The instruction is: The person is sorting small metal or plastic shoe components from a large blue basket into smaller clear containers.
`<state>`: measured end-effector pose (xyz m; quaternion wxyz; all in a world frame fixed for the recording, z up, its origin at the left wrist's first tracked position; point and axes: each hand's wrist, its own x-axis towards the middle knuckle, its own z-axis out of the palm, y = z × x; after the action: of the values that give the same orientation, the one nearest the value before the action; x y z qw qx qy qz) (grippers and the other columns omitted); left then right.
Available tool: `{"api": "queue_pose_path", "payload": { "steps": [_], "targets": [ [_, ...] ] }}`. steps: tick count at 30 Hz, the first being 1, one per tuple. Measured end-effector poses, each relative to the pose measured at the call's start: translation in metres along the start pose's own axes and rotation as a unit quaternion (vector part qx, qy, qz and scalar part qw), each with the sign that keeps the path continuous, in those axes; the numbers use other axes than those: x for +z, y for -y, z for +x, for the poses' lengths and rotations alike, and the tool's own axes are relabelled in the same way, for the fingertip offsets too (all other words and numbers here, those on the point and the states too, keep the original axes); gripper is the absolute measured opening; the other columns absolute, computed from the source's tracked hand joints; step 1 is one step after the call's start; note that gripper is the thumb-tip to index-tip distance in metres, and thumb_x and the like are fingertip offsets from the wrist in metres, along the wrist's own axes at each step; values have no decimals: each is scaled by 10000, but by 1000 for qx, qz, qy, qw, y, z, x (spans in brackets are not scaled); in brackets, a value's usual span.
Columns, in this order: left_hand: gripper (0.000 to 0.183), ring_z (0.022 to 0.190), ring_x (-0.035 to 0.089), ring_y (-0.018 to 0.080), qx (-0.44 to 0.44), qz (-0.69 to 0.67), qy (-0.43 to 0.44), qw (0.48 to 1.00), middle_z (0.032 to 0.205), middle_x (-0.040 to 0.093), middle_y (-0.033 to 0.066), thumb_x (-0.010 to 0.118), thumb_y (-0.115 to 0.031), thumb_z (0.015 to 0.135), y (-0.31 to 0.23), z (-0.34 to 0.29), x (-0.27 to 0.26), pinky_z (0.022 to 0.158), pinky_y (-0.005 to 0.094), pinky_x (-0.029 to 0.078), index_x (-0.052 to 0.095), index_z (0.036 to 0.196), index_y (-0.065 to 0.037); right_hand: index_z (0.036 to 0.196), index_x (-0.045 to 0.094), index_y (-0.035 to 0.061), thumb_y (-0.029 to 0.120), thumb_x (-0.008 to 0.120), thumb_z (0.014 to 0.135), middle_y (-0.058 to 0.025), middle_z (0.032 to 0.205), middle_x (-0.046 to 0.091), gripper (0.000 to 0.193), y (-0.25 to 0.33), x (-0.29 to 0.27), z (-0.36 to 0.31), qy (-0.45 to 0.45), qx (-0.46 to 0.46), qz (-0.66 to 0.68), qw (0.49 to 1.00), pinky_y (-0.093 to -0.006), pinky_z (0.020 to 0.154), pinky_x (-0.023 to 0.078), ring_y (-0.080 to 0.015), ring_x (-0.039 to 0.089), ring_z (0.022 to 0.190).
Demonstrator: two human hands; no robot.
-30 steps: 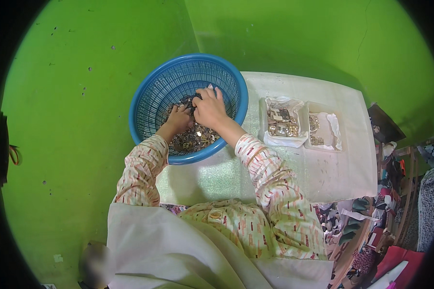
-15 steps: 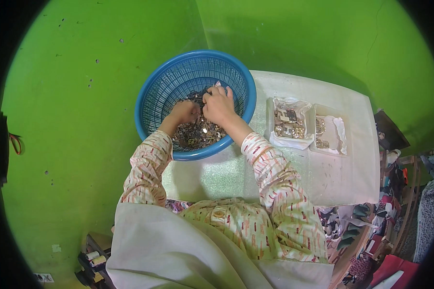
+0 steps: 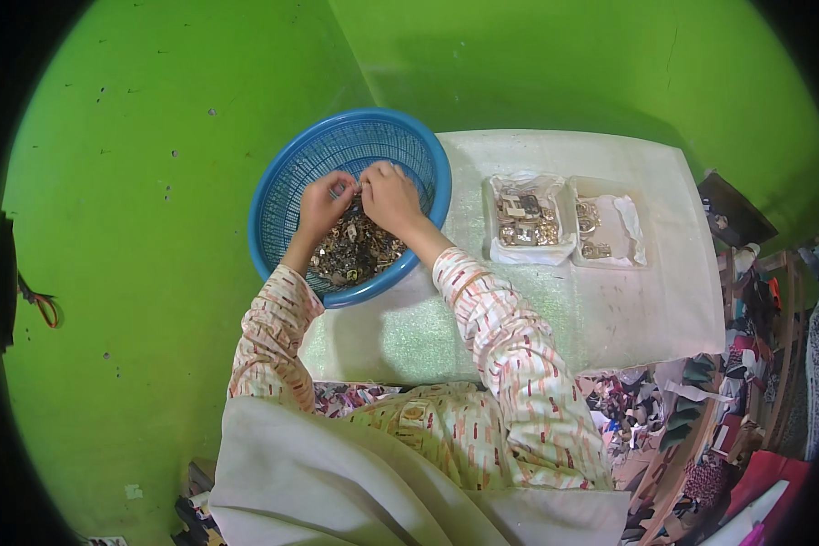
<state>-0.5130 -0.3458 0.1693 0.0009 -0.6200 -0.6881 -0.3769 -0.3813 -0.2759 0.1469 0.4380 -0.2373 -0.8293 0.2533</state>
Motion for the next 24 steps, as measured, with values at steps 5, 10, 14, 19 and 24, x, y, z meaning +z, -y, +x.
{"api": "queue_pose_path", "payload": {
  "steps": [5, 10, 14, 19, 24],
  "targets": [
    [78, 572, 546, 180, 107, 13, -167, 980, 687, 588, 39, 641, -65, 668, -86, 15, 18, 519, 282, 441, 594, 731, -73, 812, 568, 28, 143, 451, 819, -130, 784, 563, 165, -9, -63, -9, -99, 70, 116, 986, -358, 654, 430, -294, 547, 723],
    [111, 621, 568, 199, 207, -8, -148, 967, 742, 606, 65, 638, -14, 651, -156, 33, 74, 555, 279, 463, 595, 747, -50, 769, 578, 2, 261, 379, 871, -113, 666, 601, 342, -45, -136, -21, -73, 201, 212, 954, -312, 600, 430, -219, 571, 608],
    [142, 741, 591, 226, 268, -35, -139, 953, 785, 607, 55, 634, 3, 639, -206, 42, 130, 644, 291, 476, 595, 758, -64, 736, 571, -17, 266, 421, 863, -67, 621, 564, 344, -83, -197, -39, -83, 241, 263, 930, -270, 546, 411, -132, 511, 564],
    [160, 778, 589, 219, 295, -73, -90, 949, 858, 602, 56, 620, -2, 658, -262, 52, 200, 664, 302, 481, 604, 800, -74, 763, 593, 35, 235, 498, 834, 20, 642, 528, 233, -125, -283, -68, -93, 374, 402, 831, -189, 478, 351, -53, 466, 552],
    [202, 789, 585, 230, 322, -102, -14, 941, 880, 592, 69, 594, -2, 653, -308, 60, 277, 666, 311, 489, 598, 848, -53, 798, 591, 36, 212, 524, 816, 20, 660, 531, 189, -189, -350, -102, -104, 415, 453, 782, -171, 469, 342, -46, 464, 552]
  ]
}}
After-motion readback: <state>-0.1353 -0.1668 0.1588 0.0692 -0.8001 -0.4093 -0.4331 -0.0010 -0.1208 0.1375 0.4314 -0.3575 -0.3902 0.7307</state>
